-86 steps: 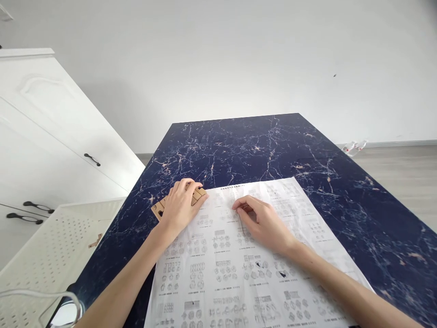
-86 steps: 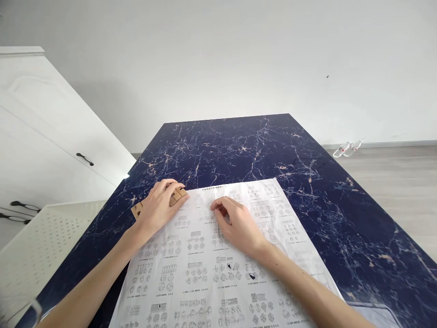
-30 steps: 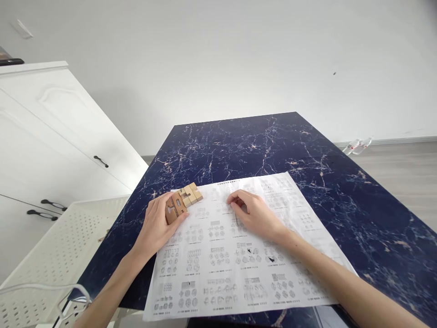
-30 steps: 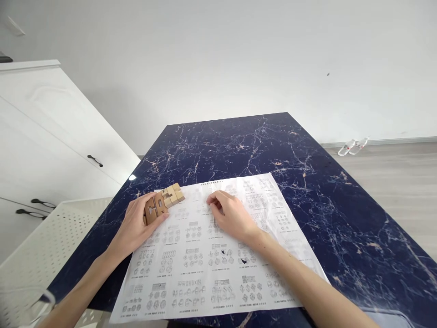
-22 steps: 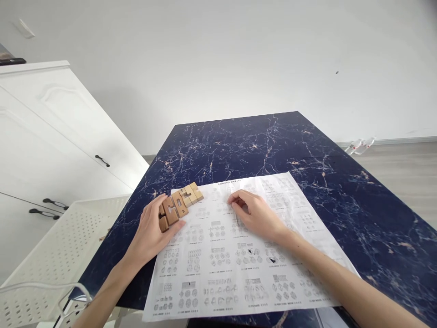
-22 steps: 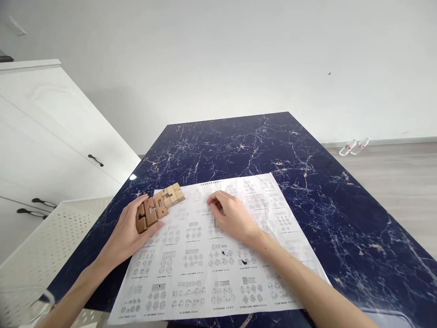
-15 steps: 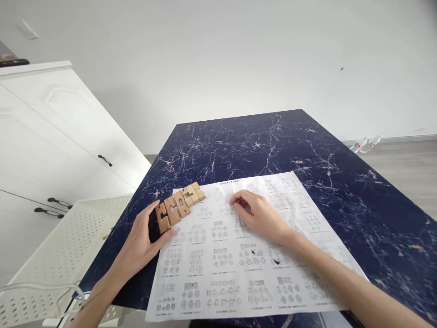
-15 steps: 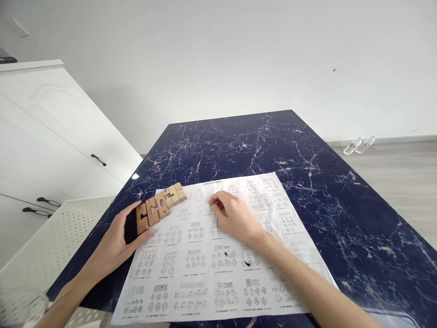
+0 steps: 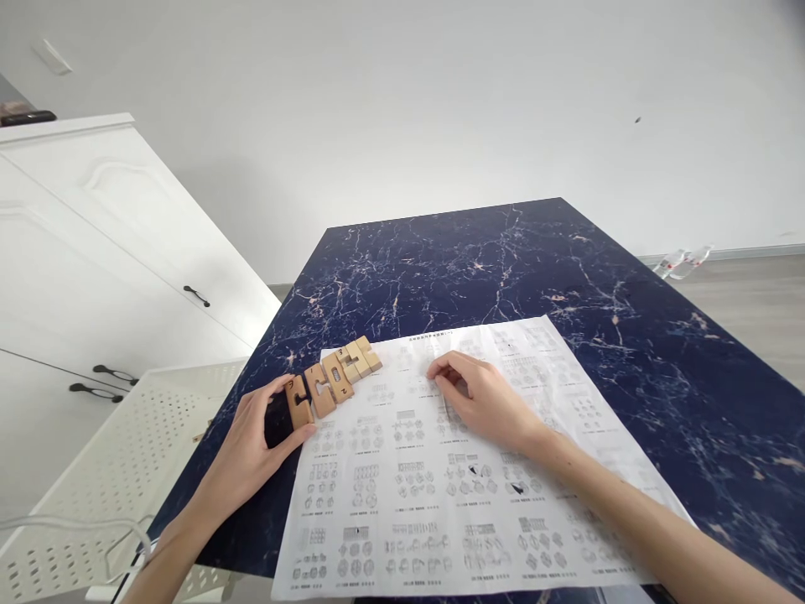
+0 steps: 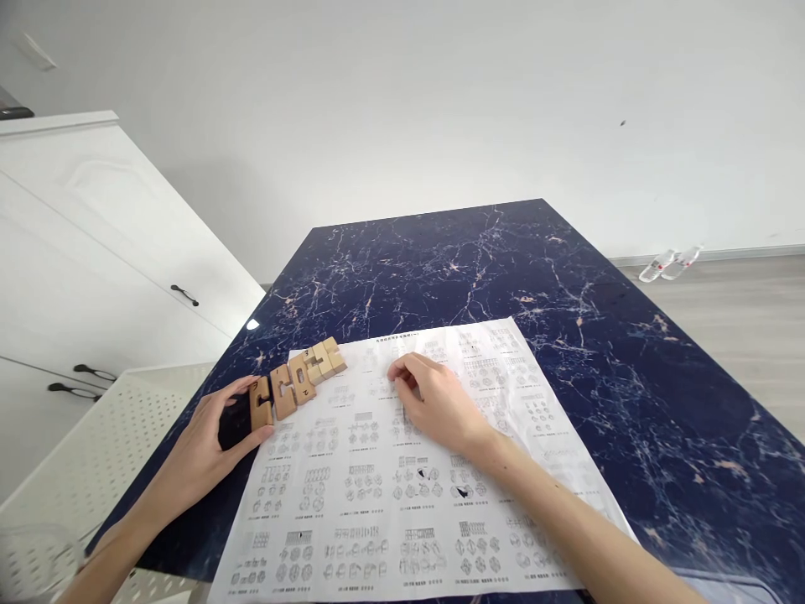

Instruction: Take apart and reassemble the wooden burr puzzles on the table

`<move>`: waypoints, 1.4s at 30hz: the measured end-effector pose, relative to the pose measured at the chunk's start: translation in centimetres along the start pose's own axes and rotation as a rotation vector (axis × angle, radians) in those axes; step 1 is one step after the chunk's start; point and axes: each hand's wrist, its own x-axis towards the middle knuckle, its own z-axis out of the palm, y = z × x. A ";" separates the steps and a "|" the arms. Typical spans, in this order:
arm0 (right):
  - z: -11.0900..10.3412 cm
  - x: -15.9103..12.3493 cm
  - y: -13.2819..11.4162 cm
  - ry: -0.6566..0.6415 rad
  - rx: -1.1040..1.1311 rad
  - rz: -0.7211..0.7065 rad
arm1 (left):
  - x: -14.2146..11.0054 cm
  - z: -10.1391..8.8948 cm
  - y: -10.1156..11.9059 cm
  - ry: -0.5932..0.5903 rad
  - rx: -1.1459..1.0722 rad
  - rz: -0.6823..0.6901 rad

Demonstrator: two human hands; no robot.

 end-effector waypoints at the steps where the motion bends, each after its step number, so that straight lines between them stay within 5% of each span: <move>1: 0.0 0.0 0.0 0.002 -0.002 0.001 | 0.1 0.1 0.2 -0.003 0.002 -0.004; 9: 0.0 0.0 0.1 0.002 0.002 -0.001 | 1.1 0.9 1.8 0.033 0.017 0.043; 42: 0.1 -0.1 -0.3 -0.017 -0.012 0.036 | 1.5 1.0 1.4 -0.009 -0.020 -0.010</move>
